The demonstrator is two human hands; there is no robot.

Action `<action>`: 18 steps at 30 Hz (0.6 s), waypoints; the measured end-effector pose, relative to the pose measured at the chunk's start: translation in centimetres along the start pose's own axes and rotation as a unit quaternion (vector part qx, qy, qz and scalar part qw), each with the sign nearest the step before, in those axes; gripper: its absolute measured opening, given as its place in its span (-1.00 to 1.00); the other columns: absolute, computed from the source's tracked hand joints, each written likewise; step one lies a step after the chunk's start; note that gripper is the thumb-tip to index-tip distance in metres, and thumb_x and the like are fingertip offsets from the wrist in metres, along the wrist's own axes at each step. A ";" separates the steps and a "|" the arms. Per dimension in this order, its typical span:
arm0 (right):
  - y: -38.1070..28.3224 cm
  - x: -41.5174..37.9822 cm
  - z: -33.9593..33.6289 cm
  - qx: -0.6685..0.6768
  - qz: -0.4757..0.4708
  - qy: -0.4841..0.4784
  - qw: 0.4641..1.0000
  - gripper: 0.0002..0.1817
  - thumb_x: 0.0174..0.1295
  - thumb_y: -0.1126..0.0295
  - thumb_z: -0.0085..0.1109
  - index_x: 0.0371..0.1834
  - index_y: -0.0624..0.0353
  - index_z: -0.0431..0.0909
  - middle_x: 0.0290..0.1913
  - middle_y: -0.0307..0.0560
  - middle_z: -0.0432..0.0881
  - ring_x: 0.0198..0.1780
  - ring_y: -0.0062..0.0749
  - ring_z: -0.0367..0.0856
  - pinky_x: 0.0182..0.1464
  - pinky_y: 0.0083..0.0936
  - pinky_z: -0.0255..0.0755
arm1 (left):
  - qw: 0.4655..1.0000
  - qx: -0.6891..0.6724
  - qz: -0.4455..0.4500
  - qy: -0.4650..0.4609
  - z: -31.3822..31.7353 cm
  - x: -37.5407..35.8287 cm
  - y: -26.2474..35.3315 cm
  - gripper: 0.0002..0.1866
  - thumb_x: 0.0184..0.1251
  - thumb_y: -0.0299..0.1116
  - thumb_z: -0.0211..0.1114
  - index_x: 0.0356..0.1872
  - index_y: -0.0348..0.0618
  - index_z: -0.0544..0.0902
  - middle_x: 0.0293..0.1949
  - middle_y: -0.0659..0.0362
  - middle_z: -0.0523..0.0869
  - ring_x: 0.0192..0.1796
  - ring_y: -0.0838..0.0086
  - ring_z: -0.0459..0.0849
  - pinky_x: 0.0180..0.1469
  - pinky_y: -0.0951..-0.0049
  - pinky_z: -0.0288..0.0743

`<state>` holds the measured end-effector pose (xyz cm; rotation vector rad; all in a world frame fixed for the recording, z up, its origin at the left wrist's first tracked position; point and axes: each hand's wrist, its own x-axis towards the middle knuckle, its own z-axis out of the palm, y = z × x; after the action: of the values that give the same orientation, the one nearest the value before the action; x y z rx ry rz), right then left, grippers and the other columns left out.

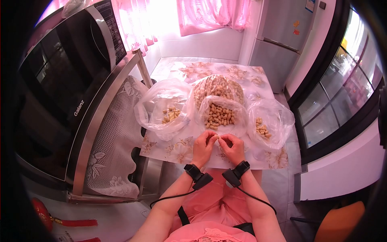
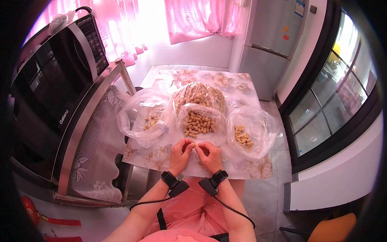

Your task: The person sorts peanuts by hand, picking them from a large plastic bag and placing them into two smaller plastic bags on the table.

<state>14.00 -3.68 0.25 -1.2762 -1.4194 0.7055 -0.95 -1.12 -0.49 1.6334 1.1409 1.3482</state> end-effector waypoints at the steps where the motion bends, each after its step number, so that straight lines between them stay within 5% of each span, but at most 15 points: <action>1: 0.0 0.0 0.0 -0.004 0.001 0.000 1.000 -0.83 0.29 0.38 0.37 -0.21 0.28 0.71 -0.38 -0.11 0.75 -0.38 -0.52 0.69 -0.28 -0.54 0.54 | 1.000 -0.001 -0.001 -0.005 -0.1 0.0 0.0 -0.83 0.43 -0.35 0.35 -0.14 -0.26 0.68 -0.32 0.09 0.76 -0.32 0.41 0.74 -0.21 0.39 0.59; 11: -0.1 0.0 -0.1 -0.007 -0.003 -0.003 1.000 -0.83 0.31 0.39 0.34 -0.18 0.30 0.72 -0.35 -0.09 0.76 -0.38 -0.50 0.70 -0.28 -0.52 0.55 | 1.000 -0.006 -0.017 -0.021 -0.2 0.0 0.4 -0.86 0.39 -0.45 0.35 -0.13 -0.27 0.68 -0.32 0.19 0.77 -0.30 0.56 0.70 -0.19 0.49 0.58; 18: 0.0 0.0 0.0 -0.006 -0.024 0.006 1.000 -0.81 0.32 0.39 0.34 -0.14 0.29 0.74 -0.32 -0.07 0.76 -0.38 -0.49 0.69 -0.29 -0.52 0.55 | 1.000 -0.002 -0.002 -0.016 -0.1 0.0 0.1 -0.88 0.39 -0.45 0.34 -0.14 -0.26 0.67 -0.33 0.12 0.76 -0.33 0.44 0.73 -0.21 0.41 0.60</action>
<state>13.99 -3.66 0.21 -1.2500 -1.4409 0.6563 -1.07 -1.16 -0.42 1.6438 1.1208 1.3172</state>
